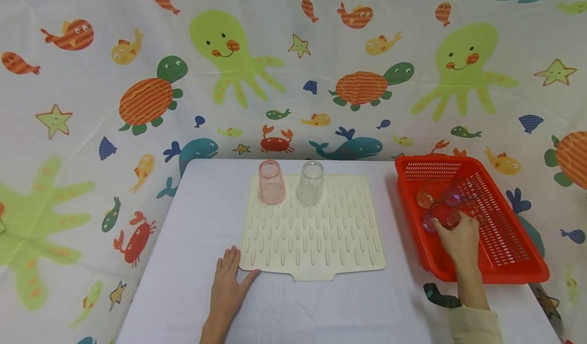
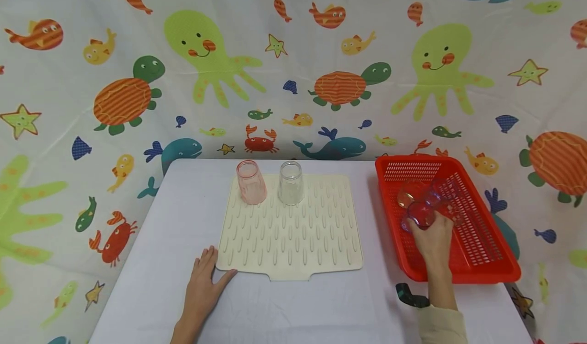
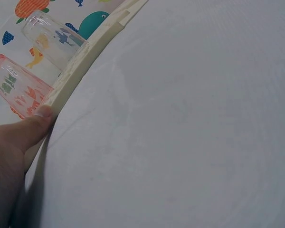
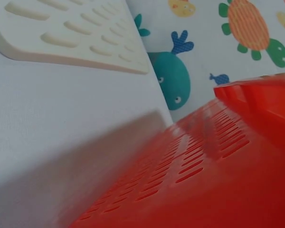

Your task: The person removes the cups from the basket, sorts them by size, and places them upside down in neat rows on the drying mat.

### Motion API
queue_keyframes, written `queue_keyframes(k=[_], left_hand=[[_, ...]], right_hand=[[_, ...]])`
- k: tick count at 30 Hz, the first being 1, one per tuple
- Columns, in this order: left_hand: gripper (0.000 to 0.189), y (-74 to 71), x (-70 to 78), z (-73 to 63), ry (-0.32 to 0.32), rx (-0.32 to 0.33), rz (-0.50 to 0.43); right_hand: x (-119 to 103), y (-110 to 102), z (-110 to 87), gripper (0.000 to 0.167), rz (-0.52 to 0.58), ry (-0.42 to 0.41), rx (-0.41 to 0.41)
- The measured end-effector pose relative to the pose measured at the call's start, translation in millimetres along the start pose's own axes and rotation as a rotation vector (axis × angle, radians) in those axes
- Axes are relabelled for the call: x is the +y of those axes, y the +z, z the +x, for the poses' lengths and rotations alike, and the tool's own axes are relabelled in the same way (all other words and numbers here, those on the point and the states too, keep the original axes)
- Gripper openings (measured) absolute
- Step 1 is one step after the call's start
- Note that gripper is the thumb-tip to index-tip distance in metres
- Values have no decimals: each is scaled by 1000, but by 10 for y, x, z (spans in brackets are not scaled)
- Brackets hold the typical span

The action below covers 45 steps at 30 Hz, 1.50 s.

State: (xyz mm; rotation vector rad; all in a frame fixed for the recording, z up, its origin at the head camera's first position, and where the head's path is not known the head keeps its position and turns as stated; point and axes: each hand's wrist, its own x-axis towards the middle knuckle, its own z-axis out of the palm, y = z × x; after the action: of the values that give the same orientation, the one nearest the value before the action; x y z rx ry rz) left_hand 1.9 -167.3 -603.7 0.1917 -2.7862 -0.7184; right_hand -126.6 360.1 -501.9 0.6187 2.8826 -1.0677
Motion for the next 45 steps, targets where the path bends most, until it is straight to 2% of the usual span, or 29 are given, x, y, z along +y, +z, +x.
queue_keyframes(k=[7,12,23,34,45], left_hand=[[92,16,-12,2,-6,-15,7],[92,22,-20,-1,-5,-13,0],[92,25,-20,4,-8,-8,3],[92,29,-19,1,2,3,5],[90,1,-9,5,-2,1,-11]], right_hand=[[16,41,10,80,6,-70,37],[32,60,22,74,8,-116,28],[15,53,-9,88,-51,-11,-69],[24,61,6,86,-37,-59,-57],[20,49,-9,87,-35,-13,-57]])
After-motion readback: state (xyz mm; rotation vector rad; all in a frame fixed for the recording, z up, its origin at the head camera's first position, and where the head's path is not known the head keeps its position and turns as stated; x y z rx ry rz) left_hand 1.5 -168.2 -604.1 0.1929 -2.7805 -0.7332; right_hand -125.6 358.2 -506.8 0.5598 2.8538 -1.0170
